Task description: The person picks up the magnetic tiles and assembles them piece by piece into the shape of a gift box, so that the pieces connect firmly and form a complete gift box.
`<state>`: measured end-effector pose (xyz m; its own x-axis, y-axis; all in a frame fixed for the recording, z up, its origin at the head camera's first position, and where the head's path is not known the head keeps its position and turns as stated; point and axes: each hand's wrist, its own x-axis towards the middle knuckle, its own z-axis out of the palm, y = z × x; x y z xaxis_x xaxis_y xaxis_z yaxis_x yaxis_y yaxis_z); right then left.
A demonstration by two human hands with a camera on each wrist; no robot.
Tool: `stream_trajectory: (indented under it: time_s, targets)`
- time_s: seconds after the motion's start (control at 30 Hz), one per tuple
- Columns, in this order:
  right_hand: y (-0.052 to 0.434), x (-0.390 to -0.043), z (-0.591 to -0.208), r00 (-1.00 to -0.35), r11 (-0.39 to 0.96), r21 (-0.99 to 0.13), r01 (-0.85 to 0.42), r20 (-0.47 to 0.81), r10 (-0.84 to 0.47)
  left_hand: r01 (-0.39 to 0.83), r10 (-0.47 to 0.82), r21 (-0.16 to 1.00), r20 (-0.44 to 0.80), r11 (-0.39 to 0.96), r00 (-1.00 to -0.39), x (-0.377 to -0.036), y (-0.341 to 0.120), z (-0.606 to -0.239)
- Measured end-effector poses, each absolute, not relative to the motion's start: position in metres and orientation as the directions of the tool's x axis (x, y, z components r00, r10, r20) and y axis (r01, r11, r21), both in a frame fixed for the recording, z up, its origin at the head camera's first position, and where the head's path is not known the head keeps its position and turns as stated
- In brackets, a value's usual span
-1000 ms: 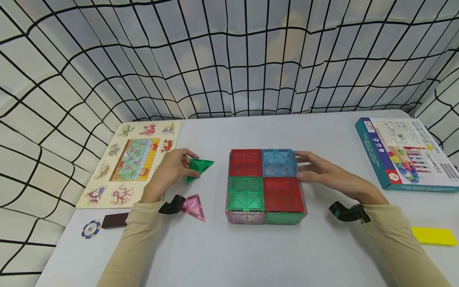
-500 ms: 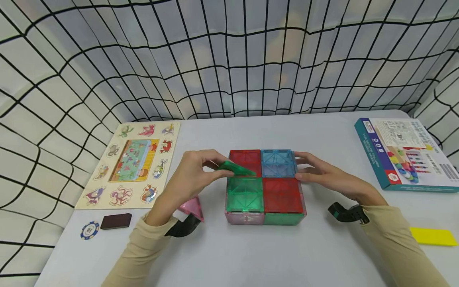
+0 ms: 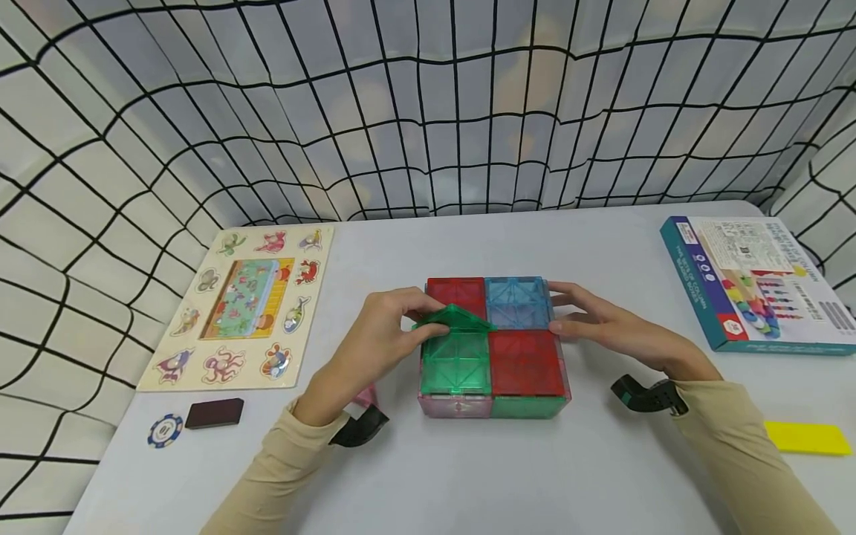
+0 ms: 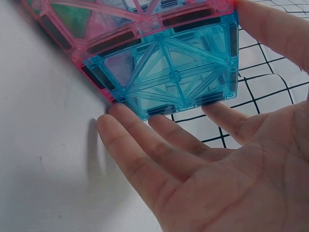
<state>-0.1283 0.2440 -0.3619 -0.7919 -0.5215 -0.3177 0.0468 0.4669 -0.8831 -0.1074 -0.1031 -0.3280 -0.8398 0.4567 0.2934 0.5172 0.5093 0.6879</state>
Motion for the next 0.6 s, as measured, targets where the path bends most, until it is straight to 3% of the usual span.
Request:
stream_trajectory:
  time_s: [0.37,0.6]
  targets:
    - [0.246,-0.127,-0.360,-0.792,0.465,-0.884,0.047,-0.317,-0.523,0.515,0.479,0.682,0.266,0.519,-0.836,-0.110,-0.114,-0.318]
    - [0.245,-0.128,-0.361,-0.791,0.466,-0.883,0.055,-0.323,-0.520,0.410,0.354,0.678,0.229,0.610,-0.907,-0.107,-0.159,-0.296]
